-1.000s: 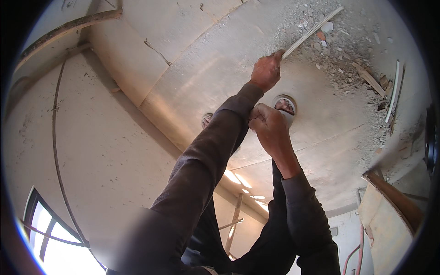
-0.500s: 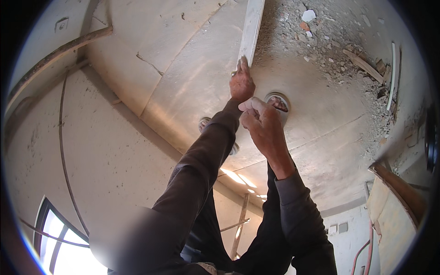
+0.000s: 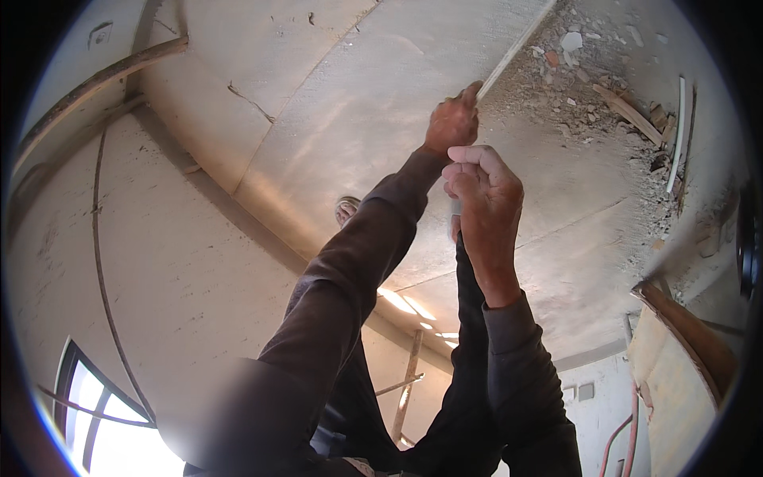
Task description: The person applies plaster compound to a ceiling corner joint using a wooden board and their hands.
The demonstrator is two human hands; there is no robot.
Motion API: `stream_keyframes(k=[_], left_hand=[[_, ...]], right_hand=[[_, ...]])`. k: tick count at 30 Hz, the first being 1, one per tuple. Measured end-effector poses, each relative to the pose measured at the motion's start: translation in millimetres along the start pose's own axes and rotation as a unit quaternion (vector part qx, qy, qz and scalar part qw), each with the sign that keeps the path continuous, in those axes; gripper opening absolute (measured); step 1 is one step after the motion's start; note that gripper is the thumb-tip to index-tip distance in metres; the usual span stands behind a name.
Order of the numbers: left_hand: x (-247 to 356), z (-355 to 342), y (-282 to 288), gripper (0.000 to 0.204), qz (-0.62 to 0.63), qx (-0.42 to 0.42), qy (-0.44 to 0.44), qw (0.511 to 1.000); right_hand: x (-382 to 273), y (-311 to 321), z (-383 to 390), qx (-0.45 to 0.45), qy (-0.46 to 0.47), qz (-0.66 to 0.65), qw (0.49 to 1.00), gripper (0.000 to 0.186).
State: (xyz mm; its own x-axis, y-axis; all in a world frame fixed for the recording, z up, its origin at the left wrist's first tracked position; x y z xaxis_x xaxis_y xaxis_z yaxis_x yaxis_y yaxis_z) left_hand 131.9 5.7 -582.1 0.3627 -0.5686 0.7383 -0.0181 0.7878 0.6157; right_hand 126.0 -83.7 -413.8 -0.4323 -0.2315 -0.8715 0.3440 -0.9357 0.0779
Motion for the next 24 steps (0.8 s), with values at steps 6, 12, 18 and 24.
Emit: stream_keyframes(k=[6, 12, 18, 24], left_hand=[[-39.3, 73.7, 42.8, 0.056, -0.07, 0.097, 0.123, 0.985], [-23.6, 80.4, 75.2, 0.049, -0.054, -0.008, 0.158, 0.986], [14.8, 57.8, 156.1, 0.051, -0.106, -0.022, 0.144, 0.984], [-25.2, 44.6, 263.6, 0.047, -0.123, 0.106, 0.218, 0.962]], right_hand=[[4.2, -11.8, 2.3, -0.092, -0.035, 0.04, 0.994, 0.027], [6.7, -9.2, -1.4, -0.147, -0.048, 0.133, 0.979, 0.026], [-5.7, -4.8, 5.8, -0.109, -0.027, 0.121, 0.986, 0.025], [-34.1, -9.3, 46.2, -0.134, 0.003, 0.032, 0.991, 0.022]])
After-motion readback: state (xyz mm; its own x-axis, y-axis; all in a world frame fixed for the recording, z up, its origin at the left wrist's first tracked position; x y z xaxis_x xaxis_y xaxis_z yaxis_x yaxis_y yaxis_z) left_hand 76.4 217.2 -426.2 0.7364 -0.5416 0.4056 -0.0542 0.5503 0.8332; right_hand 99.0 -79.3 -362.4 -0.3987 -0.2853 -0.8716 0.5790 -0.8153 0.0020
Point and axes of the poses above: each hand's wrist, its own z-axis away from the middle knuckle, its own y-axis out of the back of the hand, x = y × z, the point moved 1 cm from there along -z, towards the middle knuckle, and after that the axes turned 6 degrees about y, right-handed, at the moved point
